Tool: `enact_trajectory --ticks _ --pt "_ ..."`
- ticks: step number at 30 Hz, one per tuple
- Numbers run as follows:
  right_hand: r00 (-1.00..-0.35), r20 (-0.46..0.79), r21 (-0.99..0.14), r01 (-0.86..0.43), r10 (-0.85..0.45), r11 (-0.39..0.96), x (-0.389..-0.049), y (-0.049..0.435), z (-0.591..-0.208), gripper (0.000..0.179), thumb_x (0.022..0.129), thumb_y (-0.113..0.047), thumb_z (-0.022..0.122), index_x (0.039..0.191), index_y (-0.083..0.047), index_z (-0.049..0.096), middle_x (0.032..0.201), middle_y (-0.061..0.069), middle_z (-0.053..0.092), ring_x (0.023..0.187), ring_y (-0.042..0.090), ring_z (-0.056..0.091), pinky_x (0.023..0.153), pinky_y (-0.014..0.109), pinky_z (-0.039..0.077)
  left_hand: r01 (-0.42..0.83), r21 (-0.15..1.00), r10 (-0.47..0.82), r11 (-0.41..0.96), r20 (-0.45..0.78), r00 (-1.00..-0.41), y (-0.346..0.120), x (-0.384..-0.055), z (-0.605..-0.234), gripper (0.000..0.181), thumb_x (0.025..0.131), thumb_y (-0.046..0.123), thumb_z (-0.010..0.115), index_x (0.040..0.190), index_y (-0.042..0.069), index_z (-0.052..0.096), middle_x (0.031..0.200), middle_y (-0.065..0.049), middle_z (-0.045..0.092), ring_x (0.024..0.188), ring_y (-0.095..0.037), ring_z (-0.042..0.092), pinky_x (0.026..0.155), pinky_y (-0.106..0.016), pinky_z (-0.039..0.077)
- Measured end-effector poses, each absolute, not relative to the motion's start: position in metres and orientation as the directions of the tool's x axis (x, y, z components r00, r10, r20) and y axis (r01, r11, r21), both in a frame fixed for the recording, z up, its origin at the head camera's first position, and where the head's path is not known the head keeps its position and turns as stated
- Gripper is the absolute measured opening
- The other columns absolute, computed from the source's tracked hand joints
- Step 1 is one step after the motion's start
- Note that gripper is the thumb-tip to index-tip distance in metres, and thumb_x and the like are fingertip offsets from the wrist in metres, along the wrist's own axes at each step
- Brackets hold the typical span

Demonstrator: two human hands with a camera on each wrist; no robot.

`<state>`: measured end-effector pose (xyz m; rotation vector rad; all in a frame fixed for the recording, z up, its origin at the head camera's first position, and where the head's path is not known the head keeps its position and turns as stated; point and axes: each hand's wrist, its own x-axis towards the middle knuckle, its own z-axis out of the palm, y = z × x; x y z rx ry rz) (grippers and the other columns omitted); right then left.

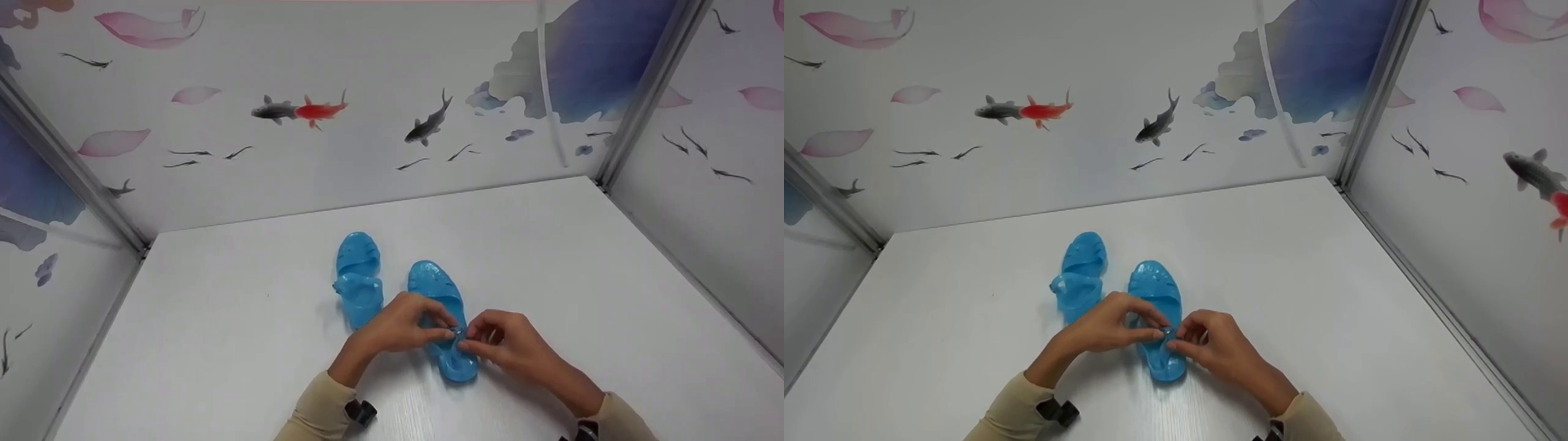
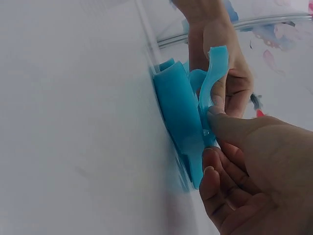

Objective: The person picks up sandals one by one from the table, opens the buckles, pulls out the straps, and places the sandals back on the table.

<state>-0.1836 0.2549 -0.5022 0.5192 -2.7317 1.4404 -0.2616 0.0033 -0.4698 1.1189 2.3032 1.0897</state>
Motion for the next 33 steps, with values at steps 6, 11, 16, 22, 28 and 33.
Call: enact_trajectory --ticks 6,11,16,22,28,33 --pt "-0.943 0.156 -0.813 -0.291 -0.293 0.504 -0.1837 0.2541 -0.5030 0.014 0.096 -0.027 0.085 0.099 -0.018 0.076 0.086 -0.005 0.074 0.075 0.005 0.064 0.066 0.022 0.056 0.472 0.790 0.764 0.391 0.007 -0.645 0.0042 -0.2622 -0.4737 0.026 0.097 0.036 0.083 0.118 0.021 0.085 0.104 0.013 0.084 0.102 0.004 0.071 0.091 -0.020 0.059" --pt "-0.948 0.143 -0.812 -0.277 -0.285 0.513 -0.1829 0.2536 -0.5028 0.015 0.095 -0.028 0.085 0.100 -0.018 0.076 0.087 -0.005 0.074 0.076 0.005 0.064 0.067 0.022 0.056 0.462 0.798 0.766 0.388 -0.001 -0.643 0.0063 -0.2612 -0.4741 0.026 0.098 0.032 0.083 0.121 0.019 0.084 0.108 0.011 0.084 0.100 0.004 0.073 0.090 -0.018 0.059" --pt "-0.952 0.132 -0.817 -0.262 -0.276 0.514 -0.1824 0.2533 -0.5028 0.015 0.096 -0.029 0.085 0.100 -0.018 0.076 0.086 -0.005 0.074 0.075 0.005 0.064 0.065 0.022 0.055 0.477 0.792 0.783 0.380 -0.001 -0.622 0.0066 -0.2614 -0.4734 0.027 0.099 0.028 0.082 0.124 0.019 0.083 0.111 0.011 0.083 0.101 0.004 0.072 0.090 -0.018 0.059" --pt "-0.955 0.123 -0.819 -0.251 -0.269 0.515 -0.1807 0.2535 -0.5008 0.015 0.097 -0.029 0.084 0.102 -0.017 0.076 0.087 -0.005 0.074 0.076 0.005 0.064 0.066 0.022 0.055 0.477 0.794 0.790 0.378 -0.008 -0.613 0.0067 -0.2624 -0.4733 0.025 0.099 0.028 0.082 0.123 0.021 0.083 0.111 0.010 0.083 0.102 0.003 0.072 0.091 -0.019 0.059" --pt "-0.948 0.111 -0.809 -0.261 -0.299 0.526 -0.1812 0.2566 -0.4993 0.015 0.098 -0.033 0.082 0.104 -0.021 0.076 0.090 -0.006 0.075 0.077 0.006 0.067 0.067 0.023 0.057 0.457 0.804 0.784 0.380 -0.017 -0.621 0.0065 -0.2615 -0.4741 0.025 0.101 0.032 0.080 0.124 0.023 0.081 0.115 0.011 0.082 0.105 0.001 0.071 0.096 -0.020 0.059" --pt "-0.940 0.084 -0.814 -0.256 -0.331 0.521 -0.1832 0.2599 -0.4978 0.013 0.101 -0.032 0.079 0.107 -0.020 0.077 0.094 -0.004 0.076 0.080 0.009 0.068 0.068 0.023 0.057 0.438 0.801 0.755 0.409 -0.028 -0.655 0.0051 -0.2588 -0.4733 0.026 0.101 0.035 0.078 0.125 0.025 0.082 0.117 0.013 0.082 0.110 0.000 0.071 0.099 -0.024 0.059"
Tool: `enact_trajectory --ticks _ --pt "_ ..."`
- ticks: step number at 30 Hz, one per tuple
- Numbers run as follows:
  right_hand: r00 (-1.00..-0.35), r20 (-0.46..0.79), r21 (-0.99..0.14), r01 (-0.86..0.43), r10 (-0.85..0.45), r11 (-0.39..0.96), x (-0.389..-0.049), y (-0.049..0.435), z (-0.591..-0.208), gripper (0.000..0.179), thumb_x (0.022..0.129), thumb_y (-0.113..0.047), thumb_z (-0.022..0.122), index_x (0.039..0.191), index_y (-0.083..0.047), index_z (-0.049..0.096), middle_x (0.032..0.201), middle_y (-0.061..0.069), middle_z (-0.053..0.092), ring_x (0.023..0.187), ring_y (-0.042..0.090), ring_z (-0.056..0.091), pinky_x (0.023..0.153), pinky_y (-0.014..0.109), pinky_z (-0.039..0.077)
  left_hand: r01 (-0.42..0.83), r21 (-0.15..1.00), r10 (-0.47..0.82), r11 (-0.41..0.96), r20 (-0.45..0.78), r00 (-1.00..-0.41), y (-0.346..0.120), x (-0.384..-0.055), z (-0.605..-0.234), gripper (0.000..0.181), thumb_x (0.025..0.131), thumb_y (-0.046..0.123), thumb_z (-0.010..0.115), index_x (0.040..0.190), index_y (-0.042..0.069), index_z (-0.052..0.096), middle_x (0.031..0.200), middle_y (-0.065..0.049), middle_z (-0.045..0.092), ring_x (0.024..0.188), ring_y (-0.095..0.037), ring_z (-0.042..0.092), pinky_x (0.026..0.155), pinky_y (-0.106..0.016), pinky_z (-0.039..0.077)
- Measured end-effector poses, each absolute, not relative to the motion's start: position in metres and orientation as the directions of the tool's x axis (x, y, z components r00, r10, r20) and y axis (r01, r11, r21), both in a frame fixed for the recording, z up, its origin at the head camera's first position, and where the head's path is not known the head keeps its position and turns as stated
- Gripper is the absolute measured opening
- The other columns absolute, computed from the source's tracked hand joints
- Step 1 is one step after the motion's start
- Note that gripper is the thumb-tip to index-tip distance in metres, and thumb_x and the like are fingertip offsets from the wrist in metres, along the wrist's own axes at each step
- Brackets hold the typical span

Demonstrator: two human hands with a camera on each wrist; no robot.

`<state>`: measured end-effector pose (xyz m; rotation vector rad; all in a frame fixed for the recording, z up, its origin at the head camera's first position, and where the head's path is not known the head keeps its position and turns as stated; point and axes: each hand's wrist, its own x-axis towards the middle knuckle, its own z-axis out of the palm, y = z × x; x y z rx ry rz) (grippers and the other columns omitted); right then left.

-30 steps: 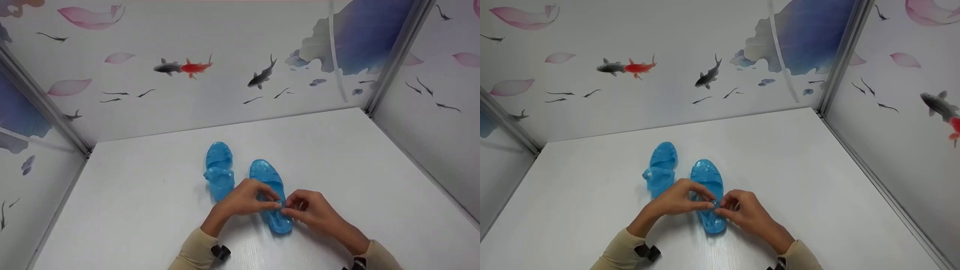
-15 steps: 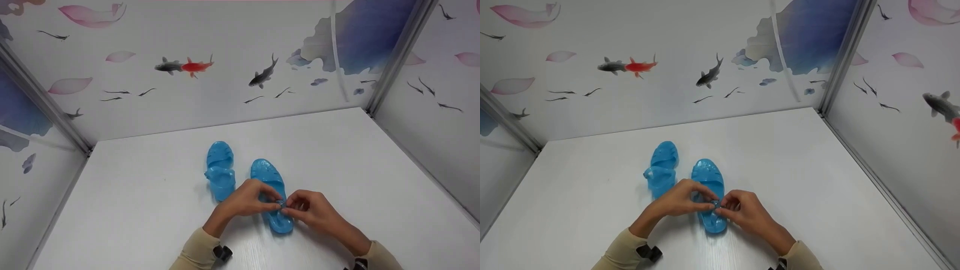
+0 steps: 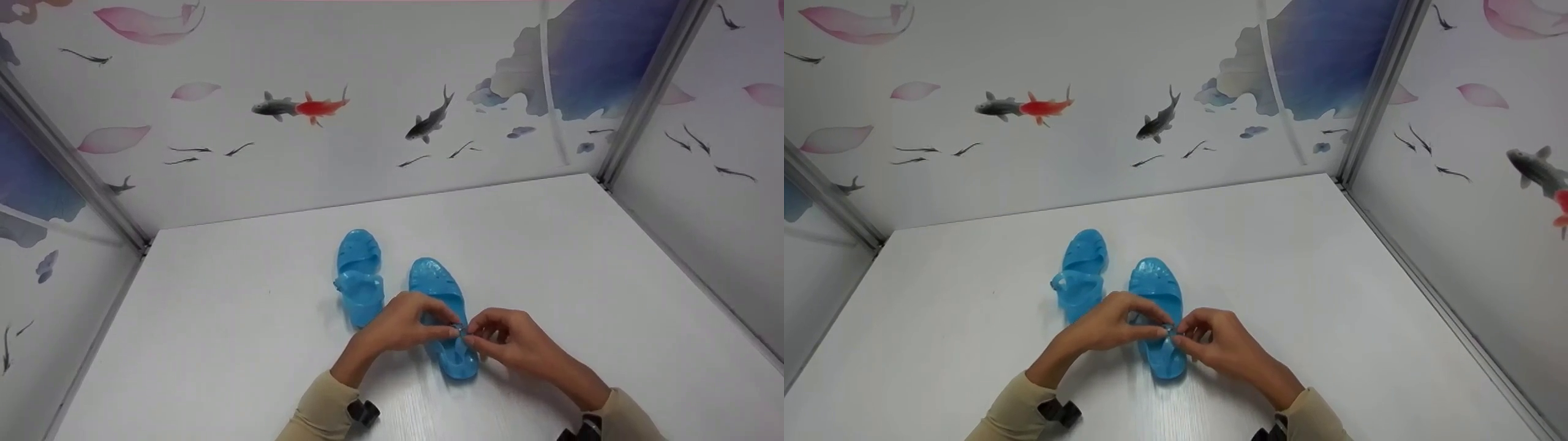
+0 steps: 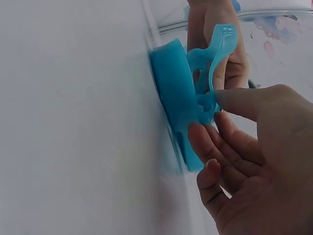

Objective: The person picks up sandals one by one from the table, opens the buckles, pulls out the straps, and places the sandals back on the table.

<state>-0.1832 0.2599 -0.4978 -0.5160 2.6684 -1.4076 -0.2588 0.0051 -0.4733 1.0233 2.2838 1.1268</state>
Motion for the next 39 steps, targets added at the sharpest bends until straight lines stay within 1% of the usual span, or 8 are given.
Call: enact_trajectory --ticks 4,10,16,20,24,30,33,39 --pt "-0.942 0.063 -0.821 -0.236 -0.329 0.519 -0.1842 0.2601 -0.4979 0.012 0.102 -0.030 0.078 0.106 -0.019 0.077 0.096 -0.003 0.076 0.082 0.010 0.067 0.069 0.023 0.055 0.419 0.801 0.729 0.428 -0.032 -0.684 0.0051 -0.2573 -0.4718 0.026 0.101 0.036 0.079 0.123 0.024 0.083 0.115 0.012 0.083 0.112 -0.002 0.073 0.101 -0.026 0.060" --pt "-0.952 0.073 -0.817 -0.228 -0.297 0.530 -0.1842 0.2583 -0.5010 0.012 0.101 -0.033 0.079 0.105 -0.022 0.075 0.092 -0.006 0.075 0.077 0.008 0.067 0.067 0.023 0.057 0.354 0.825 0.699 0.441 -0.069 -0.712 0.0069 -0.2559 -0.4705 0.028 0.097 0.040 0.083 0.119 0.023 0.085 0.110 0.010 0.084 0.108 -0.004 0.077 0.096 -0.027 0.062" --pt "-0.952 0.107 -0.821 -0.247 -0.285 0.515 -0.1831 0.2569 -0.5023 0.012 0.101 -0.032 0.079 0.104 -0.020 0.076 0.091 -0.005 0.075 0.076 0.007 0.065 0.067 0.022 0.056 0.317 0.839 0.686 0.443 -0.089 -0.722 0.0069 -0.2557 -0.4708 0.027 0.093 0.039 0.087 0.116 0.024 0.086 0.107 0.011 0.084 0.108 -0.004 0.076 0.094 -0.027 0.063" --pt "-0.949 0.127 -0.821 -0.264 -0.290 0.506 -0.1828 0.2563 -0.5027 0.013 0.101 -0.031 0.079 0.104 -0.018 0.077 0.091 -0.004 0.076 0.077 0.006 0.064 0.067 0.022 0.055 0.316 0.838 0.685 0.445 -0.091 -0.722 0.0073 -0.2559 -0.4711 0.025 0.093 0.037 0.088 0.116 0.025 0.086 0.105 0.011 0.084 0.106 -0.003 0.076 0.093 -0.027 0.063" --pt "-0.947 0.145 -0.813 -0.279 -0.285 0.511 -0.1834 0.2564 -0.5045 0.012 0.101 -0.032 0.079 0.103 -0.020 0.077 0.090 -0.006 0.076 0.076 0.006 0.065 0.066 0.022 0.055 0.330 0.837 0.698 0.436 -0.083 -0.711 0.0081 -0.2560 -0.4716 0.025 0.094 0.034 0.087 0.117 0.025 0.085 0.106 0.011 0.084 0.105 -0.002 0.075 0.093 -0.026 0.063" --pt "-0.933 0.228 -0.774 -0.348 -0.279 0.529 -0.1844 0.2572 -0.5058 0.007 0.099 -0.033 0.081 0.102 -0.027 0.078 0.087 -0.012 0.075 0.073 0.004 0.065 0.064 0.022 0.055 0.353 0.842 0.720 0.409 -0.059 -0.692 0.0058 -0.2581 -0.4728 0.026 0.094 0.035 0.087 0.118 0.023 0.084 0.107 0.010 0.084 0.107 -0.002 0.074 0.095 -0.025 0.061" --pt "-0.918 0.286 -0.751 -0.393 -0.275 0.530 -0.1845 0.2582 -0.5064 0.006 0.098 -0.031 0.082 0.104 -0.029 0.080 0.089 -0.014 0.077 0.074 0.005 0.066 0.063 0.022 0.055 0.344 0.849 0.720 0.401 -0.060 -0.691 0.0039 -0.2596 -0.4751 0.026 0.094 0.037 0.086 0.117 0.024 0.084 0.108 0.009 0.084 0.109 -0.002 0.075 0.095 -0.026 0.061" --pt "-0.859 0.426 -0.685 -0.512 -0.286 0.518 -0.1840 0.2587 -0.5058 0.011 0.096 -0.022 0.085 0.105 -0.028 0.085 0.092 -0.012 0.081 0.074 0.005 0.069 0.060 0.023 0.056 0.292 0.871 0.705 0.396 -0.084 -0.704 0.0040 -0.2588 -0.4755 0.026 0.095 0.039 0.085 0.115 0.023 0.085 0.108 0.008 0.085 0.108 -0.004 0.077 0.093 -0.027 0.063"
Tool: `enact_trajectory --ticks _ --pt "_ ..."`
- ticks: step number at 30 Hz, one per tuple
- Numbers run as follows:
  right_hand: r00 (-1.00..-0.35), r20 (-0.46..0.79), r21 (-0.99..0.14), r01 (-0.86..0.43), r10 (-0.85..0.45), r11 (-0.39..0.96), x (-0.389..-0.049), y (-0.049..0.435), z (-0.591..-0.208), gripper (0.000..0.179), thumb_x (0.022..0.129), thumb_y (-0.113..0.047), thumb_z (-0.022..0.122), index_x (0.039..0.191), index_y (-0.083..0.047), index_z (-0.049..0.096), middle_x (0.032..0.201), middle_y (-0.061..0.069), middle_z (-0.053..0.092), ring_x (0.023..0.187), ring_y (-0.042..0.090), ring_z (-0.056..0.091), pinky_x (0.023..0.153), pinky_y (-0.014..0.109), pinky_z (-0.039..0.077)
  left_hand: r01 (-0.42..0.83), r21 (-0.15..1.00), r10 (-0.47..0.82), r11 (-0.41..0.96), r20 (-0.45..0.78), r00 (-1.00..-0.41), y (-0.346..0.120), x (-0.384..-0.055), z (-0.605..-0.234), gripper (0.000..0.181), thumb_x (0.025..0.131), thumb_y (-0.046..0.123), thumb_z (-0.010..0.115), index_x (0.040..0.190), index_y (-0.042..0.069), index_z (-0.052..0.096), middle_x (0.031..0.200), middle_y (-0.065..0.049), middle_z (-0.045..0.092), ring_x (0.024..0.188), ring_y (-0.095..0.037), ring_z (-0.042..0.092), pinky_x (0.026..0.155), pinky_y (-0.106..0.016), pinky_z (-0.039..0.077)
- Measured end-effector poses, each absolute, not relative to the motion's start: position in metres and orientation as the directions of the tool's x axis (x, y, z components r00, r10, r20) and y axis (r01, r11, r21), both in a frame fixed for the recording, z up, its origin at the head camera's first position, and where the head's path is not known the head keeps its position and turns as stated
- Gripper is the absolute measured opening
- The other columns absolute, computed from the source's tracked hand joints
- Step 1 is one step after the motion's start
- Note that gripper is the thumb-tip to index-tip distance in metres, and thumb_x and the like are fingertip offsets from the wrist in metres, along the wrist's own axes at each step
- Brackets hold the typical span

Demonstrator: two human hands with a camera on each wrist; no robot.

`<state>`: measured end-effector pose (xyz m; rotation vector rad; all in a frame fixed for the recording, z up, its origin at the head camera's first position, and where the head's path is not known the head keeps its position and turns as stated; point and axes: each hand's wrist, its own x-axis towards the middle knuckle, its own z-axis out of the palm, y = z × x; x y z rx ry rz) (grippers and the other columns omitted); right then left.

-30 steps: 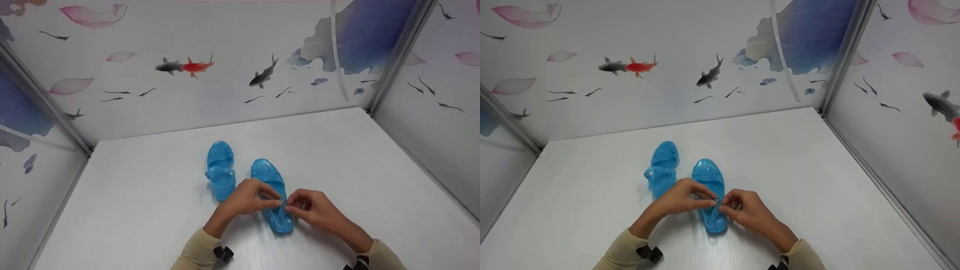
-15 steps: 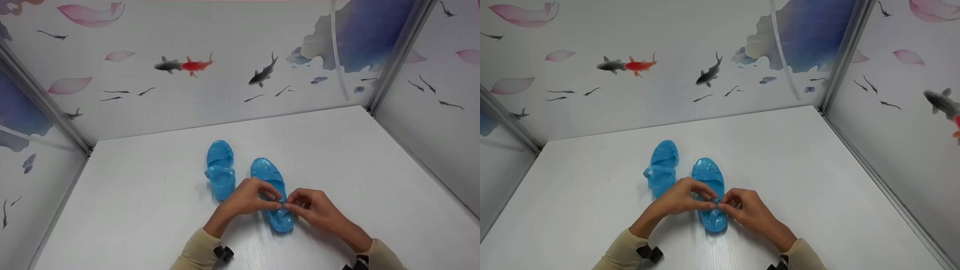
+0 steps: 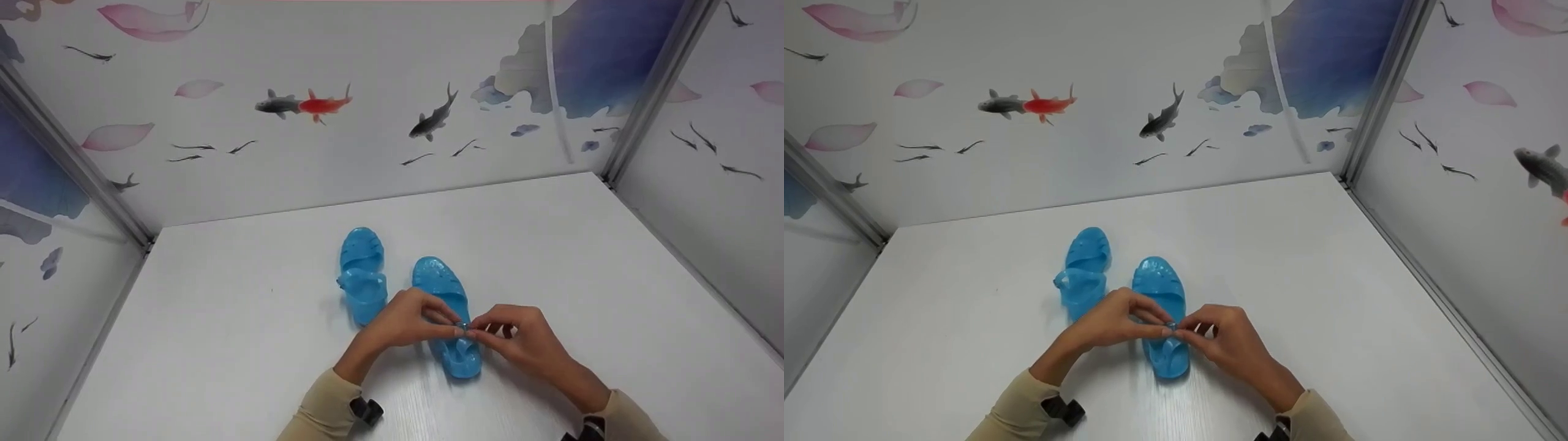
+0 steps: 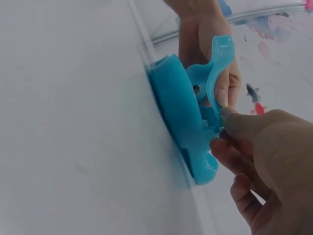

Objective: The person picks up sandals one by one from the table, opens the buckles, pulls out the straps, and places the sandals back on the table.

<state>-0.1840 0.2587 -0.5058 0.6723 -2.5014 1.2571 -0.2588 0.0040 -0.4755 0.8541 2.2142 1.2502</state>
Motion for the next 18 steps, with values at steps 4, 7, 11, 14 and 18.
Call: enact_trajectory --ticks 4,7,11,14,18 --pt "-0.841 0.445 -0.666 -0.541 -0.308 0.514 -0.1836 0.2598 -0.5037 0.012 0.096 -0.020 0.084 0.106 -0.026 0.086 0.091 -0.012 0.081 0.073 0.004 0.068 0.060 0.023 0.056 0.252 0.878 0.683 0.408 -0.110 -0.722 0.0053 -0.2577 -0.4758 0.025 0.094 0.040 0.086 0.112 0.023 0.085 0.107 0.007 0.085 0.105 -0.007 0.080 0.083 -0.025 0.062" --pt "-0.843 0.429 -0.663 -0.537 -0.323 0.521 -0.1834 0.2605 -0.5026 0.012 0.097 -0.019 0.083 0.107 -0.026 0.086 0.093 -0.013 0.080 0.074 0.003 0.067 0.062 0.023 0.057 0.235 0.876 0.670 0.421 -0.125 -0.732 0.0056 -0.2580 -0.4762 0.024 0.093 0.041 0.087 0.111 0.024 0.086 0.107 0.006 0.085 0.103 -0.007 0.080 0.075 -0.023 0.058" --pt "-0.827 0.451 -0.634 -0.561 -0.335 0.532 -0.1834 0.2591 -0.5030 0.012 0.097 -0.016 0.083 0.105 -0.025 0.086 0.093 -0.013 0.080 0.075 0.002 0.067 0.061 0.023 0.057 0.234 0.876 0.665 0.422 -0.124 -0.737 0.0055 -0.2589 -0.4779 0.026 0.092 0.043 0.087 0.110 0.024 0.086 0.107 0.006 0.085 0.101 -0.007 0.079 0.067 -0.023 0.052" --pt "-0.827 0.458 -0.620 -0.560 -0.326 0.549 -0.1827 0.2570 -0.5044 0.011 0.097 -0.017 0.082 0.106 -0.023 0.083 0.093 -0.013 0.079 0.074 0.001 0.068 0.062 0.023 0.059 0.239 0.877 0.667 0.418 -0.117 -0.736 0.0059 -0.2589 -0.4785 0.027 0.092 0.044 0.087 0.110 0.024 0.086 0.108 0.006 0.085 0.100 -0.007 0.079 0.065 -0.023 0.050" --pt "-0.855 0.427 -0.639 -0.516 -0.295 0.570 -0.1817 0.2560 -0.5058 0.016 0.097 -0.019 0.083 0.112 -0.017 0.078 0.094 -0.011 0.079 0.075 0.000 0.071 0.064 0.023 0.062 0.241 0.879 0.671 0.412 -0.113 -0.733 0.0069 -0.2583 -0.4783 0.026 0.093 0.042 0.087 0.111 0.024 0.086 0.109 0.005 0.085 0.102 -0.008 0.080 0.069 -0.023 0.055"
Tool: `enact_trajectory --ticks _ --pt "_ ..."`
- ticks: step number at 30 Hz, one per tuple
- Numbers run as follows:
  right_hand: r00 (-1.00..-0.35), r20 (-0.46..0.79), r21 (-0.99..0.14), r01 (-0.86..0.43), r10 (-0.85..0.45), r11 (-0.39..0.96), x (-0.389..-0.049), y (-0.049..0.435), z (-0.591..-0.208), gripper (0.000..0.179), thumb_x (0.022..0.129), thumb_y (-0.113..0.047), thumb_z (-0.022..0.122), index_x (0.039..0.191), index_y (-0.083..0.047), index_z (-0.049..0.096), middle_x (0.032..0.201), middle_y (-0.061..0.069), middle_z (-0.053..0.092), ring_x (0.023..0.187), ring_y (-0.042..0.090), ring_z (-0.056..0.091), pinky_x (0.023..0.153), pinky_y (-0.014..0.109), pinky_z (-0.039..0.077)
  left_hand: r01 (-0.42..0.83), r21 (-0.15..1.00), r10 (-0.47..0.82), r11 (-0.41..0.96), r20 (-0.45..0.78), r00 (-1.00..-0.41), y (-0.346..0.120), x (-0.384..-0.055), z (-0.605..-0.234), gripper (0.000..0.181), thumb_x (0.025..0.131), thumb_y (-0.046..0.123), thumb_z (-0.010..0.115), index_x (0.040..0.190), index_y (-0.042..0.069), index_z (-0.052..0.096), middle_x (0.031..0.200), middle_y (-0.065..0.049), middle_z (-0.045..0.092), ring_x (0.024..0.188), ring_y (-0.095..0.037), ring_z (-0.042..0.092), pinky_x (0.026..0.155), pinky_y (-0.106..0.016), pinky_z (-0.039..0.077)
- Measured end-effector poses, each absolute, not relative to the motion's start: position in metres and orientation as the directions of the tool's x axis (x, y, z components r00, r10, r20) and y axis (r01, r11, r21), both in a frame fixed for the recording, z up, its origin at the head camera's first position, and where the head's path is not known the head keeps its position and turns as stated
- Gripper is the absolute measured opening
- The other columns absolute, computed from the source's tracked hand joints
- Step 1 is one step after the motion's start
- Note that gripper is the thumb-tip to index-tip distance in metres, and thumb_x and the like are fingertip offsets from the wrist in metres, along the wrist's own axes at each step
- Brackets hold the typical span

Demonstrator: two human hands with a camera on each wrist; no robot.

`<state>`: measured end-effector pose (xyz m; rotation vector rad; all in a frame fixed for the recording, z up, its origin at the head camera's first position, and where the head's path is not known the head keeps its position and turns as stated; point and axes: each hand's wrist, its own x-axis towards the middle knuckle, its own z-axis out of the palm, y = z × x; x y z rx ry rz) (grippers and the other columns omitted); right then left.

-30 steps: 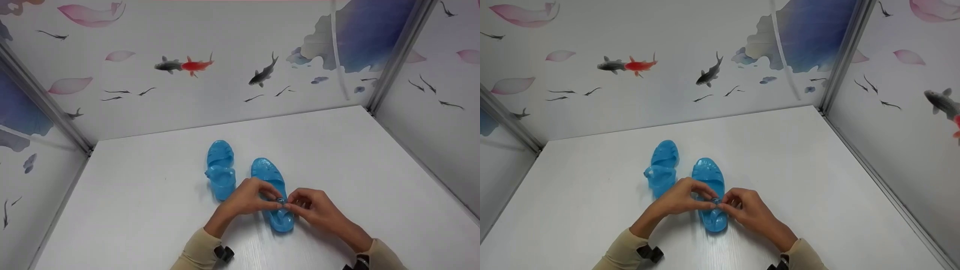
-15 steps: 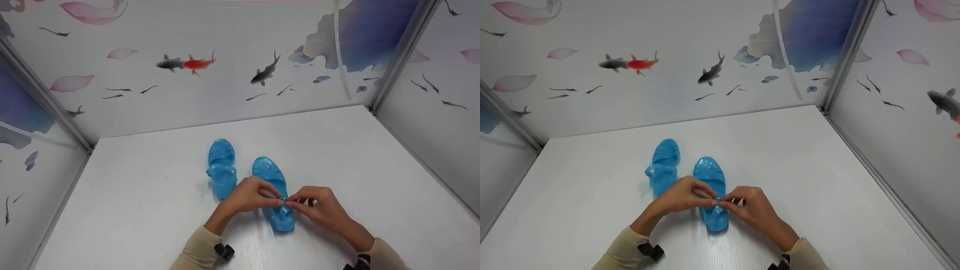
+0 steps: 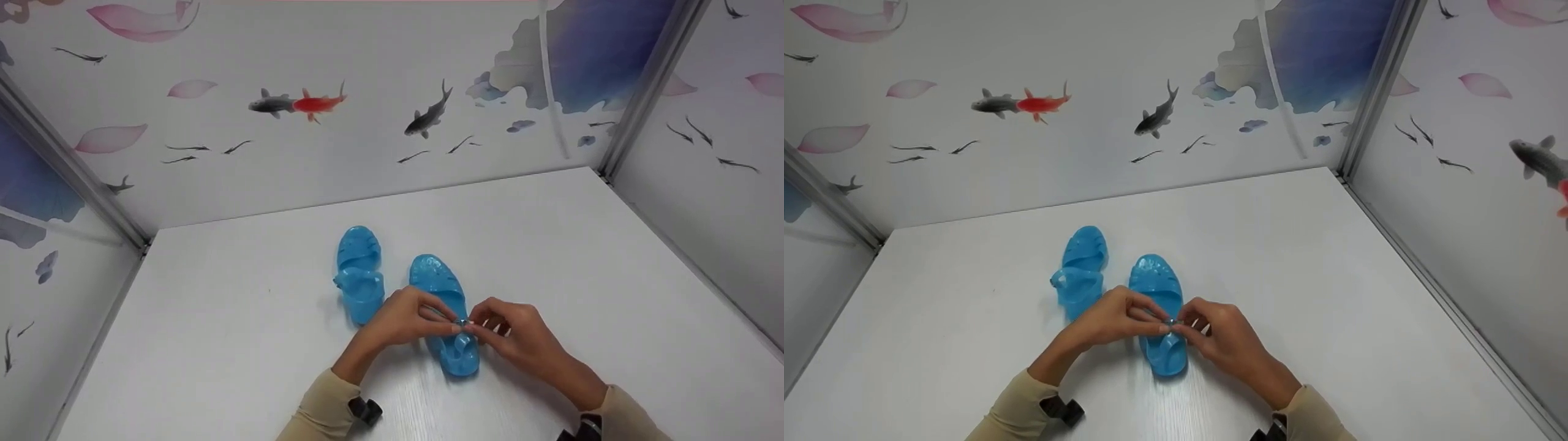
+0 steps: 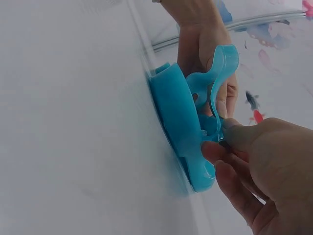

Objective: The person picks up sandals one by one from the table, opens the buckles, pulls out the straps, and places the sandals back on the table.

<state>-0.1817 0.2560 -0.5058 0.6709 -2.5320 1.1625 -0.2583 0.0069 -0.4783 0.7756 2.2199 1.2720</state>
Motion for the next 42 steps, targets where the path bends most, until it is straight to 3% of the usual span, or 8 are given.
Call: enact_trajectory --ticks 8,16,26,34,42 --pt "-0.837 0.460 -0.632 -0.542 -0.294 0.554 -0.184 0.257 -0.508 0.016 0.095 -0.016 0.085 0.110 -0.019 0.082 0.097 -0.010 0.081 0.076 0.002 0.072 0.064 0.025 0.062 0.228 0.897 0.683 0.378 -0.104 -0.723 0.007 -0.259 -0.478 0.025 0.093 0.036 0.088 0.112 0.021 0.085 0.108 0.004 0.085 0.103 -0.009 0.081 0.086 -0.025 0.062" --pt "-0.843 0.452 -0.652 -0.535 -0.291 0.537 -0.184 0.256 -0.508 0.013 0.096 -0.016 0.084 0.107 -0.022 0.081 0.094 -0.010 0.080 0.075 0.003 0.070 0.065 0.025 0.062 0.219 0.901 0.683 0.374 -0.109 -0.722 0.007 -0.258 -0.478 0.024 0.092 0.035 0.089 0.111 0.021 0.085 0.108 0.004 0.085 0.103 -0.009 0.081 0.083 -0.025 0.062" --pt "-0.870 0.399 -0.687 -0.493 -0.290 0.534 -0.185 0.255 -0.510 0.010 0.101 -0.019 0.079 0.111 -0.016 0.078 0.095 -0.012 0.076 0.076 0.003 0.069 0.066 0.025 0.062 0.224 0.899 0.685 0.377 -0.108 -0.720 0.006 -0.257 -0.477 0.029 0.092 0.037 0.089 0.114 0.019 0.085 0.107 0.003 0.085 0.102 -0.009 0.081 0.083 -0.024 0.061" --pt "-0.858 0.381 -0.730 -0.508 -0.345 0.458 -0.188 0.260 -0.510 0.011 0.100 -0.019 0.080 0.109 -0.025 0.078 0.098 -0.002 0.079 0.075 0.007 0.071 0.065 0.027 0.063 0.275 0.878 0.692 0.391 -0.083 -0.717 0.005 -0.259 -0.480 0.030 0.101 0.043 0.078 0.121 0.021 0.084 0.112 0.005 0.084 0.099 -0.004 0.078 0.070 -0.021 0.054" --pt "-0.850 0.342 -0.754 -0.503 -0.400 0.423 -0.190 0.265 -0.507 0.011 0.101 -0.018 0.079 0.110 -0.024 0.078 0.099 0.004 0.079 0.081 0.008 0.073 0.069 0.027 0.064 0.288 0.891 0.741 0.352 -0.077 -0.667 0.000 -0.262 -0.480 0.026 0.104 0.037 0.075 0.124 0.022 0.083 0.119 0.006 0.083 0.114 -0.008 0.077 0.096 -0.027 0.062"
